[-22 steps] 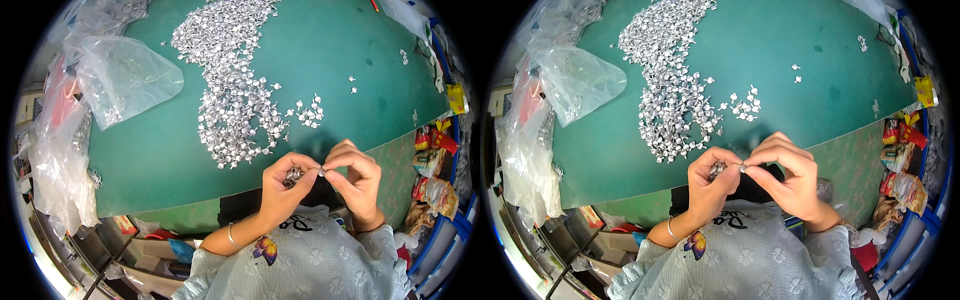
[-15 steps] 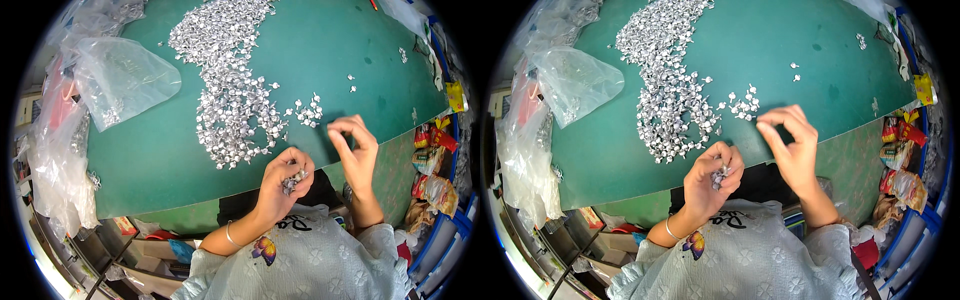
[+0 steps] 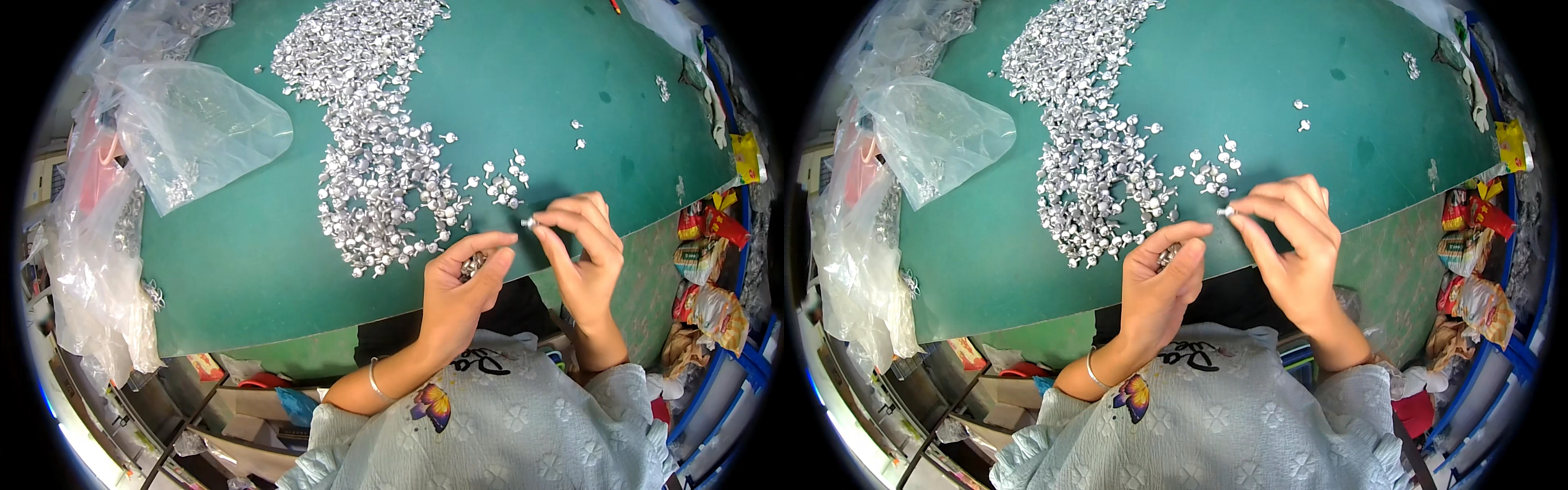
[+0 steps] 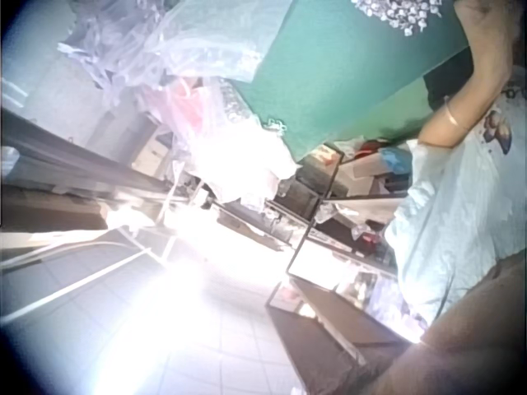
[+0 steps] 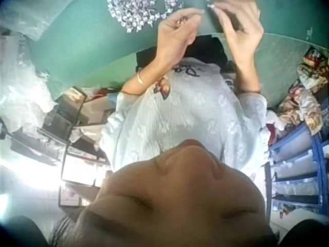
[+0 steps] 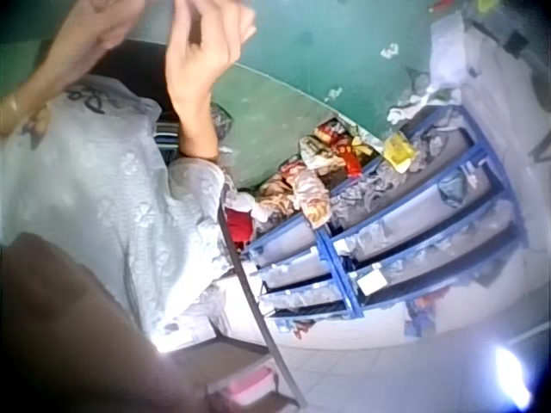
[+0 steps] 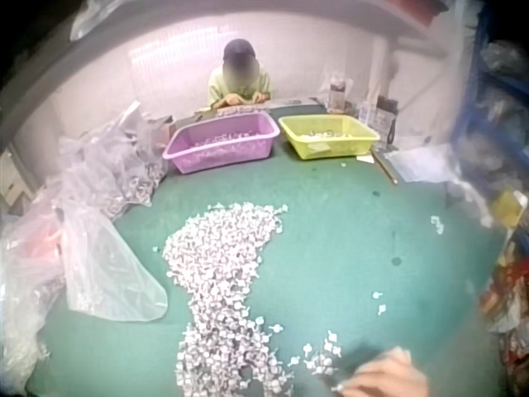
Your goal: The person sits at a green table and repeatedly picks up small silver metal pieces and white plastic components. They manually join these parts together by hand and place the assembled units into a pile on the table. The process is repetitive and involves handling small items one by one.
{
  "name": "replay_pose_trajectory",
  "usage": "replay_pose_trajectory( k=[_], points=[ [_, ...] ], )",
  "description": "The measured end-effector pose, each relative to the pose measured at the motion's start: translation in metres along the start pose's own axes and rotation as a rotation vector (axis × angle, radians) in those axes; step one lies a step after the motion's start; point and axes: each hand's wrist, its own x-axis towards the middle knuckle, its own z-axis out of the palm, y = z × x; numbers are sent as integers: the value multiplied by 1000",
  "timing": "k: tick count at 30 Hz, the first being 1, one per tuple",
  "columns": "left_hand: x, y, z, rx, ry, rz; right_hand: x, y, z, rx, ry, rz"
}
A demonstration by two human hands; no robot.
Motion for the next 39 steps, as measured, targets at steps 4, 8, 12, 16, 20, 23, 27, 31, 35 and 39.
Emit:
replay_pose_trajectory(
  k=[4, 8, 12, 16, 20, 23, 27, 31, 35, 39],
  points=[
    [-2, 0, 5, 110, 0, 121, -3, -17, -14, 73, -61, -16],
    [-6, 3, 7, 181, -35, 160, -3, -22, -19, 42, -93, -70],
    [-7, 2, 7, 228, -54, 209, -4, -25, -22, 21, -102, -100],
    [-7, 2, 8, 327, -67, 366, -7, -26, -25, 39, -94, -122],
    [-10, 7, 13, 379, -105, 430, -11, -30, -29, 67, -58, -124],
    [-12, 8, 17, 352, -133, 418, -14, -32, -31, 84, -29, -128],
    [-14, 9, 22, 307, -179, 426, -18, -36, -36, 70, 8, -148],
    [-17, 11, 26, 294, -222, 456, -21, -40, -40, 72, 37, -163],
    [-18, 11, 25, 308, -232, 467, -22, -42, -39, 82, 57, -188],
    [-20, 13, 23, 314, -241, 460, -23, -44, -39, 70, 58, -199]
  ],
)
